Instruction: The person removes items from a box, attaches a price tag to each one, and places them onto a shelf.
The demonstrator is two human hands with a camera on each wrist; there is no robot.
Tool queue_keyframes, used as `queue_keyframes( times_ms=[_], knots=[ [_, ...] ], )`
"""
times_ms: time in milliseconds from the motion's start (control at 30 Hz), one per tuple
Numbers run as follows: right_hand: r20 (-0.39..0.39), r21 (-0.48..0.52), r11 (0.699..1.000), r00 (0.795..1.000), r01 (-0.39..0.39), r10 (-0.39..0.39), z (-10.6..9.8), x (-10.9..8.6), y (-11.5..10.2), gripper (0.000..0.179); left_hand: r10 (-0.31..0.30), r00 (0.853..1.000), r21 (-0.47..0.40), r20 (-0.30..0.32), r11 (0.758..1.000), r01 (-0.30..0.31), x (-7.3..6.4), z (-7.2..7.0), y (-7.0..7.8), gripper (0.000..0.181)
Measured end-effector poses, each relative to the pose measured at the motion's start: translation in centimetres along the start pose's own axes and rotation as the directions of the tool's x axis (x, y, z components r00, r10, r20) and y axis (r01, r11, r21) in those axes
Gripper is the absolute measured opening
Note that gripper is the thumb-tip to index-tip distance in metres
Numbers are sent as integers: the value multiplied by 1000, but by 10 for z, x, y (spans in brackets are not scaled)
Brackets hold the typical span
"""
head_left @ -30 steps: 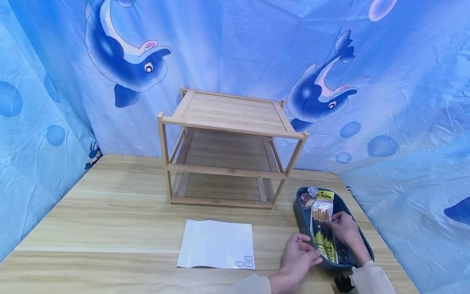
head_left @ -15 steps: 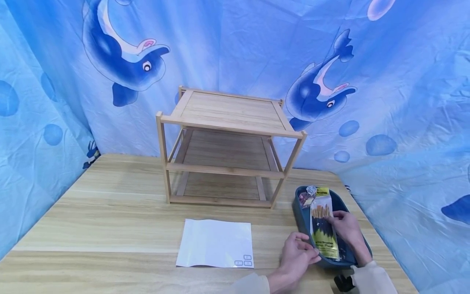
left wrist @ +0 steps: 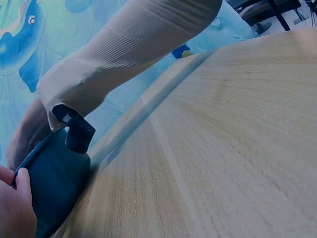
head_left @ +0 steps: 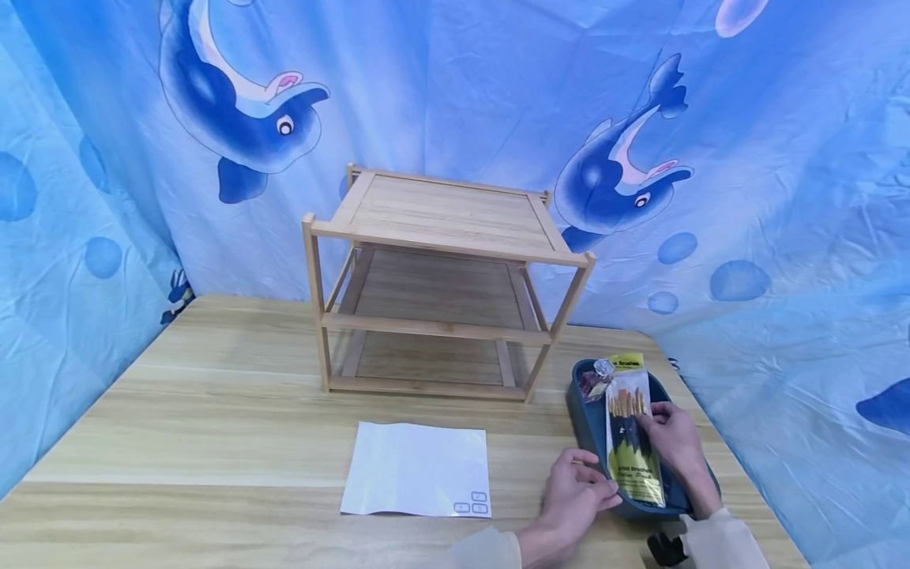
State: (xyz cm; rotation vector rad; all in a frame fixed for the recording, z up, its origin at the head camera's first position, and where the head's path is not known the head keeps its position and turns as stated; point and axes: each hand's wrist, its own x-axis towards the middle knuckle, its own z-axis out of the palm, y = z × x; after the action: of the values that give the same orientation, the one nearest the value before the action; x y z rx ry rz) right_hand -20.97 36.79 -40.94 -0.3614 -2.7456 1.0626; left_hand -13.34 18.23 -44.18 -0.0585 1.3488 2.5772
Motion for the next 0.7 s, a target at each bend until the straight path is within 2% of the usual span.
queue_keyframes(
  times_ms=[433, 700],
  knots=[
    [-83, 108, 994, 997, 19, -10, -1, -7, 1, 39, -4, 1000, -14, 17, 1000, 4, 0, -2, -1, 39],
    [-162, 223, 973, 987, 61, -25, -6, -9, 1, 37, -15, 1000, -4, 22, 1000, 16, 1, -3, -2, 39]
  ],
)
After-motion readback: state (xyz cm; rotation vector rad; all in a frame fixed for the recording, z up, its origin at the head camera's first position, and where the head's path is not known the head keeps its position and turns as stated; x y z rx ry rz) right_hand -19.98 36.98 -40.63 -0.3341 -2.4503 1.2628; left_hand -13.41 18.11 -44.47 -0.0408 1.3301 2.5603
